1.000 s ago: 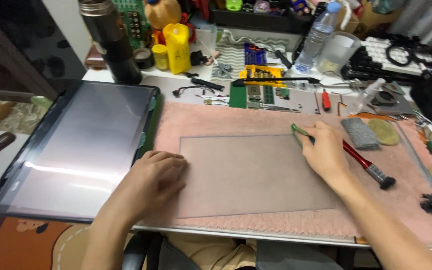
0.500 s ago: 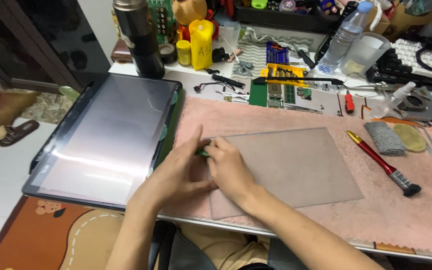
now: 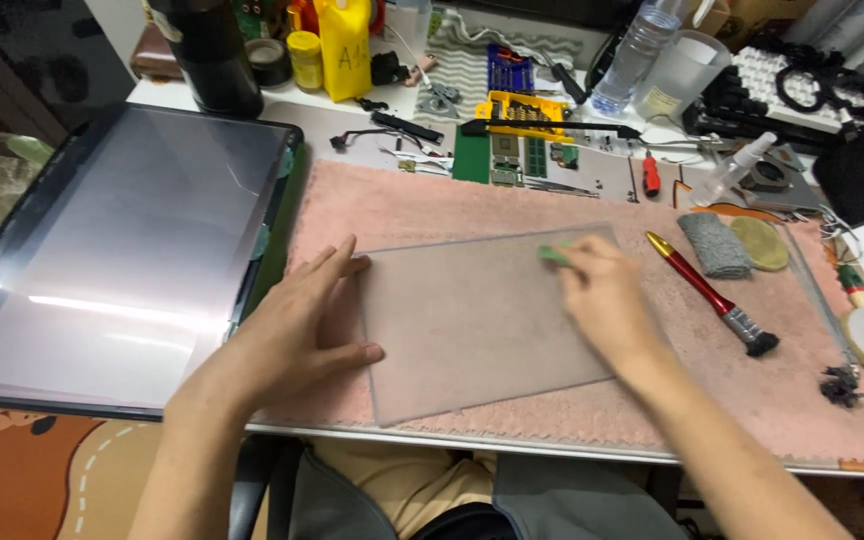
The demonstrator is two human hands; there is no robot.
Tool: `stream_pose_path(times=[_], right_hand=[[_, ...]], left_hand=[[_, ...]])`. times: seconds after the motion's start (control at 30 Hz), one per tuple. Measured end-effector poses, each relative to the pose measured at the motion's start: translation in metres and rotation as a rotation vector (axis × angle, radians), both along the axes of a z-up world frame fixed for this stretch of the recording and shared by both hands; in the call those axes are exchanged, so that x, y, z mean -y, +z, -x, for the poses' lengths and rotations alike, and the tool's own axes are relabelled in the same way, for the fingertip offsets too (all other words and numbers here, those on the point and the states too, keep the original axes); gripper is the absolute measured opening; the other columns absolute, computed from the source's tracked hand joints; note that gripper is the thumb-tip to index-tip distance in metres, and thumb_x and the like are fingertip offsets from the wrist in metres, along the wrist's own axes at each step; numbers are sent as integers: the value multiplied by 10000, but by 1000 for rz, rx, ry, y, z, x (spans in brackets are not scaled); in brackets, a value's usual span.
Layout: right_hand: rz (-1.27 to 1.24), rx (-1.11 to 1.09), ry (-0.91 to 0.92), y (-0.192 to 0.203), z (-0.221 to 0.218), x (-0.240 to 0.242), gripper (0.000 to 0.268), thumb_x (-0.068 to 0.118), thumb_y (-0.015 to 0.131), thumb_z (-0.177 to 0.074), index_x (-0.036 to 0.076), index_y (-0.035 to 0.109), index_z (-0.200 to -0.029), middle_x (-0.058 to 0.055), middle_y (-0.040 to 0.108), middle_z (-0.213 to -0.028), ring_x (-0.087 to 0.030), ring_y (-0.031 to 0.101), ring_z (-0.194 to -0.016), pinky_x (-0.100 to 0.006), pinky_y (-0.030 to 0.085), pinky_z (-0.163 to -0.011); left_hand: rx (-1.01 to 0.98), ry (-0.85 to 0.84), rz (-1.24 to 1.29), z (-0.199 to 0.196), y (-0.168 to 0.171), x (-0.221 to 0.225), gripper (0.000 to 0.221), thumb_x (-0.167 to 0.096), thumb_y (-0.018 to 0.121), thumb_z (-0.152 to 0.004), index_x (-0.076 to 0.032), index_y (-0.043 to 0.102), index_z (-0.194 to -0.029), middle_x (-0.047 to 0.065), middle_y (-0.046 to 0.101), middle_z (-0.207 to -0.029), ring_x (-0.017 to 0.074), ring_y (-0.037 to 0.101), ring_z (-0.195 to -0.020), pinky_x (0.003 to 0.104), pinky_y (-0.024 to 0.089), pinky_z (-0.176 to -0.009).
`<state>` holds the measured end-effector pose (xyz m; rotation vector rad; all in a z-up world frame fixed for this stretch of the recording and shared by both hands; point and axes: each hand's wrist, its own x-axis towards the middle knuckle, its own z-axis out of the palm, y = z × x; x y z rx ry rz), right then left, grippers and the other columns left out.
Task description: Cleaning a transparent screen protector or film using various cleaning pads on a repair bench.
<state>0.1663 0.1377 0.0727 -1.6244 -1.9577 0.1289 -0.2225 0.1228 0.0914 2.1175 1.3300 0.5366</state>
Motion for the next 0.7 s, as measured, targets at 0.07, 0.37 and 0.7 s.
stream_pose_path(times=[0.07,0.37,0.7], right_hand=[[-52,48,-22,-20,-56,-14,249,0,764,-1032,46,904,-1233,-160,827,-1069,-354,786,-1003,-454,620,-951],[-45,75,-145,-30,-73,-28,291,147,799,-1067,95,899,-1336,-114,840,-1029,-301,757,-912,-437,573,-902],[121,-269,342,1,158,21,269,15,737,-971,60,904,-1177,-198,865,-1126,-453,819,-1117,-480,679,-961]], left_hand=[[4,-29,-7,3,-11,-3,1331,-366,1028,-827,-58,220,-1840,156,551,-1764,420,388,-1687,572,280,-1347],[35,-81,-40,0,-1,6,1321,-432,1024,-847,-81,210,-1826,164,422,-1801,349,352,-1671,503,216,-1343],[-43,-63,28,-5,6,9,1603,-475,1129,-651,-63,151,-1851,113,617,-1725,441,353,-1712,661,180,-1429]])
